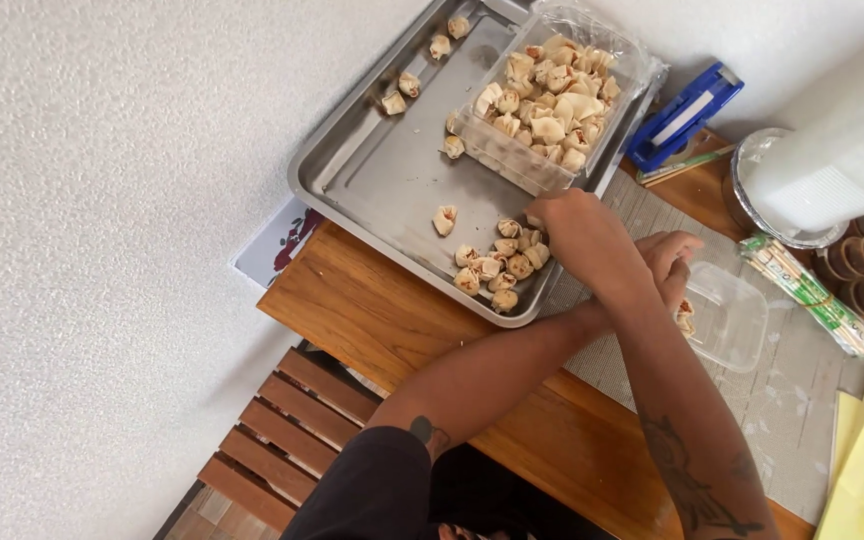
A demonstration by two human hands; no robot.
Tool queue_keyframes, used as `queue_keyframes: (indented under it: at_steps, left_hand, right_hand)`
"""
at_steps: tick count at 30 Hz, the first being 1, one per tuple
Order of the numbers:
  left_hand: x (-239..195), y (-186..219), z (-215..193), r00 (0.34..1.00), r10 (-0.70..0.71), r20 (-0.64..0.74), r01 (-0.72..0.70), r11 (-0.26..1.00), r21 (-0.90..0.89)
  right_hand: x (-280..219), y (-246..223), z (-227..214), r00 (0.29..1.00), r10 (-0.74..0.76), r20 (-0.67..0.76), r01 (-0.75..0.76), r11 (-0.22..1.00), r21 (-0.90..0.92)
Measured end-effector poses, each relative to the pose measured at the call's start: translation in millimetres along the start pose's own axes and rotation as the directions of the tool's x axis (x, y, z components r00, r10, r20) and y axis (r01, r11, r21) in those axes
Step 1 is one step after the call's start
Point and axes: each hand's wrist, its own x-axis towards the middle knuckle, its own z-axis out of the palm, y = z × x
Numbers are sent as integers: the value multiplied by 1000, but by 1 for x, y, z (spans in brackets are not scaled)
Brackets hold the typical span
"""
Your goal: The person unpacks a stack of clear plastic containers, places one on the table, and then transfers several small dumplings from a metal tray into the container. They then retrieve a small sauce cup, apply tape to its rim, and place it into the container with the dumplings.
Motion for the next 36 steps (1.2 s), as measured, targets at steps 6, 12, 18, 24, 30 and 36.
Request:
queue_keyframes:
  at_steps: [6, 12, 18, 24, 30, 36]
  left_hand:
    - [-6, 0, 0, 998, -26, 65, 25, 1000, 19]
    - [-11, 13, -9, 977, -124, 175, 138, 988, -69]
    - [-23, 30, -35, 932, -220, 288, 265, 956, -125]
    - [1, 110, -84, 951, 16, 308, -51, 993, 105]
    - [2, 81, -77, 936, -24, 351, 0, 998, 69]
    - [1, 105, -84, 933, -2, 360, -33, 995, 91]
  right_hand:
    - [-30, 3, -9, 943, -143, -300, 241, 915, 323]
    - [-71, 10, -19, 919, 249, -307, 166, 461, 871]
    - [-121, 20, -44, 914, 295, -277, 75, 549, 832]
    - [-169, 65, -57, 895, 385, -228, -126, 707, 696]
    - [-199, 125, -48, 876, 417, -240, -205, 775, 597]
    - [-207, 134, -56, 881, 472, -47, -314, 655, 687]
